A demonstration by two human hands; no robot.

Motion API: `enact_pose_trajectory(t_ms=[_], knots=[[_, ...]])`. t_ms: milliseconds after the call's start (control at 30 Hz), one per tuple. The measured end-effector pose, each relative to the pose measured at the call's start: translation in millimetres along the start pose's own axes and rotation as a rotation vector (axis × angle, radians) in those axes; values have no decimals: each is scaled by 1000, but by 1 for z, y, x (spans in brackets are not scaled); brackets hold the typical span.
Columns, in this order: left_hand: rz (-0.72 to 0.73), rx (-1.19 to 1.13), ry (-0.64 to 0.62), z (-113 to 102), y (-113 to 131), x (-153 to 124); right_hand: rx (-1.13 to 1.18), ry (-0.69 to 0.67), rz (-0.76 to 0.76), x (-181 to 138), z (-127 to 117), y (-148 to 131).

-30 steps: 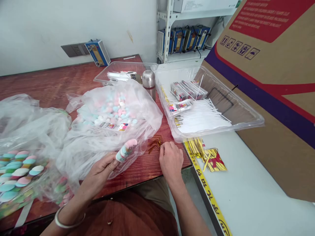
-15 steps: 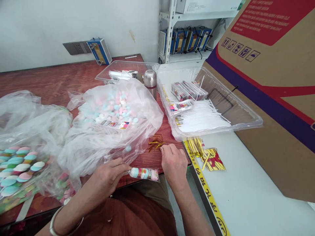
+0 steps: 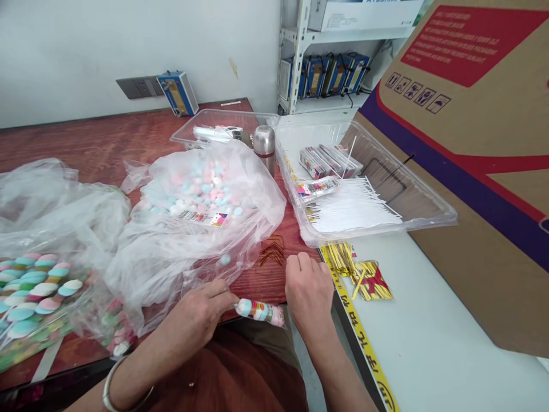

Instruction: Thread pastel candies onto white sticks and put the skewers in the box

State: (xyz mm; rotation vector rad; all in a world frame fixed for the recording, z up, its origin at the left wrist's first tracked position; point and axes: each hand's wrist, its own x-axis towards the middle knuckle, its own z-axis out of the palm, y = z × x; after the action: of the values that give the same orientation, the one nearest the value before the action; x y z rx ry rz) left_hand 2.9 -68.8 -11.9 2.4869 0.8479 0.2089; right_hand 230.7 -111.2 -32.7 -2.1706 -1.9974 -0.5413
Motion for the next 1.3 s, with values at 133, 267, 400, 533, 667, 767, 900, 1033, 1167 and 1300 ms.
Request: enact_pose_trajectory(t_ms=[133,267,400,533,667,767,900,1033,1167,1300], knots=[[-12,54,136,5,5,4,95,100,-50,-3,-21,-11],[-28,42,280,9,8,14,168,135,-139,-8,-35,-28],[-1,56,392,11,10,20,232,164,-188,-12,-38,-43],[-20,46,425,11,8,21,281,150,-134,-15,-37,-56],[-152,-294,500,9,7,25,400,185,-5,-15,-30,-68],[-372,-858,502,9,9,33,775,164,204,-11,-22,-74],[-522,-1549,443,11,13,41,1271,-1,422,-4,-13,-73],[-556,-1667,436,11,15,44,1578,-108,474,-1,-12,-72],[-532,-1601,467,17,13,43,1618,-208,475,1,-17,-74],[-448,-1400,473,22,9,39,1536,-159,478,5,-20,-74]])
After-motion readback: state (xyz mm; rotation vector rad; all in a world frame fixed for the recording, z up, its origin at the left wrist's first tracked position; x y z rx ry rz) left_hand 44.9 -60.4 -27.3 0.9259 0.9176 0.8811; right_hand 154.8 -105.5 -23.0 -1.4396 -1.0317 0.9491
